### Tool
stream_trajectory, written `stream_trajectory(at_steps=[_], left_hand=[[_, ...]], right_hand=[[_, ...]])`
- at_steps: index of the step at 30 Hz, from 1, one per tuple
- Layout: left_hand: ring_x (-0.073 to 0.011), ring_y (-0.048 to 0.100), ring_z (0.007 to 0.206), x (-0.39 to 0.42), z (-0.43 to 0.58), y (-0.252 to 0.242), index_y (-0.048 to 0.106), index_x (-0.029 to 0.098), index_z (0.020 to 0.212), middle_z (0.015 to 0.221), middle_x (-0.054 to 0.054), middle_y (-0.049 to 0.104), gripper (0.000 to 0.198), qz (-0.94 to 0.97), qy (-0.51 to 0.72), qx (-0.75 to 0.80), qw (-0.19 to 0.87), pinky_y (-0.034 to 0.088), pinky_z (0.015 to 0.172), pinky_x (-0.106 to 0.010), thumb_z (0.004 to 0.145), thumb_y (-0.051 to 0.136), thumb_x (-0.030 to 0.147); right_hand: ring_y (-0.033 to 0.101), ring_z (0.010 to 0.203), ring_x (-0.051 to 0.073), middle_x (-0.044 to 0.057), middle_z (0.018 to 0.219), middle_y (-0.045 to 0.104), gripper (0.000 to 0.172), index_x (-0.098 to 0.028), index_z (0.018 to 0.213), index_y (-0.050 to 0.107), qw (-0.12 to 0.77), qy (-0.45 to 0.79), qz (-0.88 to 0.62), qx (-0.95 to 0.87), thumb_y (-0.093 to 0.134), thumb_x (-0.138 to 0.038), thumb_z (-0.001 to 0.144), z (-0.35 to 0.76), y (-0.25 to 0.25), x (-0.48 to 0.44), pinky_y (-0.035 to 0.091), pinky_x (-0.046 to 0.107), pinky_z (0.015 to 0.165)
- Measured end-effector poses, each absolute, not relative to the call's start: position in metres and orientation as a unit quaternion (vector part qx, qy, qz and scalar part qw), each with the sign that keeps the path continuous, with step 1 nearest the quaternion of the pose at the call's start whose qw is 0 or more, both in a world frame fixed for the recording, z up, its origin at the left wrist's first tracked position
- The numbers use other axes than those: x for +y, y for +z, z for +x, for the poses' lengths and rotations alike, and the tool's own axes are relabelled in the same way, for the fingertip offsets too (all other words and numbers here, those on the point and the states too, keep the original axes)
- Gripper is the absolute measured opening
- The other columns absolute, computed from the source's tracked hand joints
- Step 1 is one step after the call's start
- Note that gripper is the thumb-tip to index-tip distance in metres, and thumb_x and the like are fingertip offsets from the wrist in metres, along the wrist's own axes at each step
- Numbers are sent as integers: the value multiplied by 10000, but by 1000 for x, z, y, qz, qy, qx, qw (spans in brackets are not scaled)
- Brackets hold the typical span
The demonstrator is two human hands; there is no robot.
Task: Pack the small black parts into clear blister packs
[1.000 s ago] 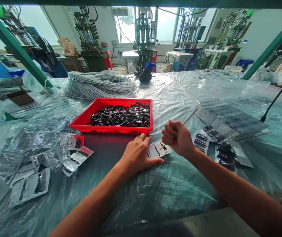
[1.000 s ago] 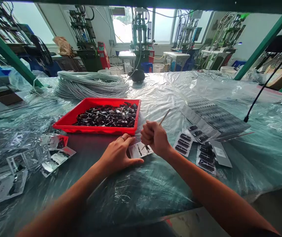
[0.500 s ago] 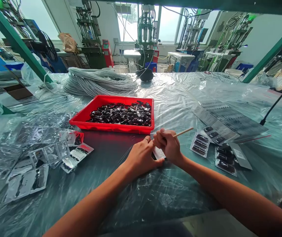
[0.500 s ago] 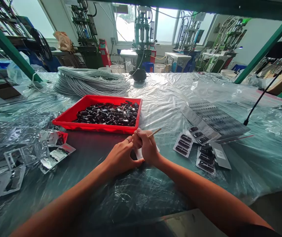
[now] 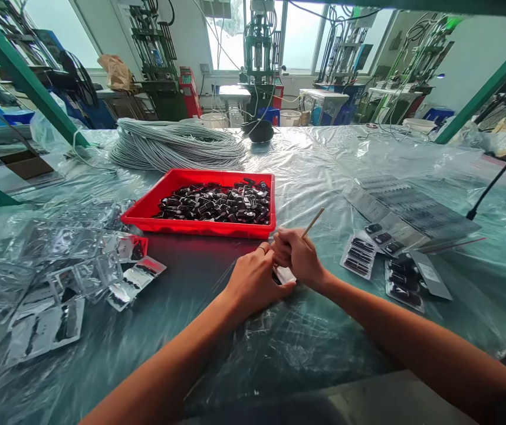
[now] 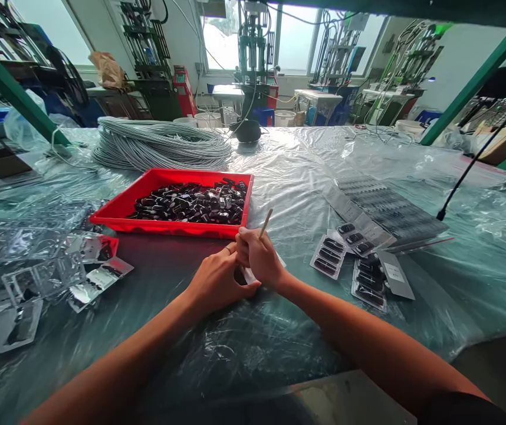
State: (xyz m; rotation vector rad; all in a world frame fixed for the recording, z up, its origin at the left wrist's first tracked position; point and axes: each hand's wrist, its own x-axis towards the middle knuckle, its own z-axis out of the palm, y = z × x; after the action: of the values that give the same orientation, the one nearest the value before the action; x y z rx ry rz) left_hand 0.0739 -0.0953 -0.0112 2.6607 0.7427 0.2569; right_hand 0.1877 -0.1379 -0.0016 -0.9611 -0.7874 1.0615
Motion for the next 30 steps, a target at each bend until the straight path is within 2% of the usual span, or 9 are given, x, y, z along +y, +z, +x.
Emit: stream_trajectory(at_steps=[6, 11, 14, 16, 19, 21, 23, 28, 30], left_hand=[[-258, 670, 879, -95, 74, -14, 689, 202, 979, 1005, -72, 662, 363, 947, 83, 253, 179, 510, 723, -334, 756, 679, 488], [-275, 668, 962, -86, 69, -10, 607, 185, 1212, 1171, -94, 620, 588, 953, 44, 232, 191, 523, 796, -355, 789, 659, 589], [-283, 654, 1025, -81, 65, -9, 570, 180, 1267, 1205, -121, 617, 555, 955, 21, 228, 187, 513, 848, -370, 862, 598, 558], [-267, 650, 1017, -80, 64, -11, 601, 169, 1182, 1153, -118, 642, 419, 949, 25, 238, 204, 504, 859, -362, 885, 602, 466], [-219, 645, 937, -77, 64, -15, 598, 174, 1098, 1020, -70, 675, 309, 922, 81, 240, 292, 496, 815, -316, 839, 673, 324], [-176, 634, 827, -75, 66, -17, 589, 175, 1105, 923, -35, 677, 306, 886, 125, 236, 379, 486, 745, -277, 814, 674, 219], [-148, 615, 750, -72, 68, -17, 607, 162, 1091, 870, -25, 674, 315, 834, 170, 239, 467, 474, 700, -255, 785, 683, 171], [-171, 618, 735, -62, 72, -18, 704, 127, 919, 797, -55, 689, 281, 656, 329, 292, 613, 488, 705, -289, 718, 758, 317], [-168, 611, 725, -59, 73, -17, 724, 118, 854, 795, -66, 692, 351, 592, 380, 278, 654, 485, 721, -304, 706, 764, 433]], right_hand=[[148, 356, 35, -93, 416, 230, 469, -225, 460, 291, 573, 611, -411, -360, 580, -377, 796, 193, 7, -155, 96, 211, 360], [158, 392, 32, -105, 490, 240, 414, -199, 561, 352, 642, 571, -408, -309, 636, -397, 787, 233, 21, -155, 175, 189, 390], [252, 388, 37, -101, 551, 356, 275, -198, 791, 495, 653, 484, -516, -270, 684, -394, 751, 264, 20, -149, 212, 178, 388], [431, 443, 77, -54, 645, 501, 371, -184, 1023, 534, 595, 415, -627, -283, 700, -360, 742, 281, 13, -145, 350, 202, 427], [670, 776, 226, 102, 914, 665, 568, -134, 1267, 502, 429, 272, -773, -381, 662, -361, 772, 296, -5, -143, 553, 365, 712], [631, 1092, 320, 186, 1122, 659, 571, -117, 1284, 536, 335, 119, -808, -470, 628, -381, 786, 297, -15, -144, 513, 466, 934], [553, 1237, 362, 224, 1255, 602, 533, -101, 1262, 570, 311, -15, -779, -544, 583, -370, 801, 290, -18, -147, 464, 507, 1022], [651, 1061, 282, 131, 1175, 614, 264, -223, 1138, 623, 371, -216, -610, -667, 508, -358, 942, 247, -5, -156, 563, 416, 865], [666, 1024, 269, 123, 1180, 617, 290, -244, 1196, 605, 349, -230, -540, -730, 500, -383, 964, 231, -3, -153, 579, 403, 837]])
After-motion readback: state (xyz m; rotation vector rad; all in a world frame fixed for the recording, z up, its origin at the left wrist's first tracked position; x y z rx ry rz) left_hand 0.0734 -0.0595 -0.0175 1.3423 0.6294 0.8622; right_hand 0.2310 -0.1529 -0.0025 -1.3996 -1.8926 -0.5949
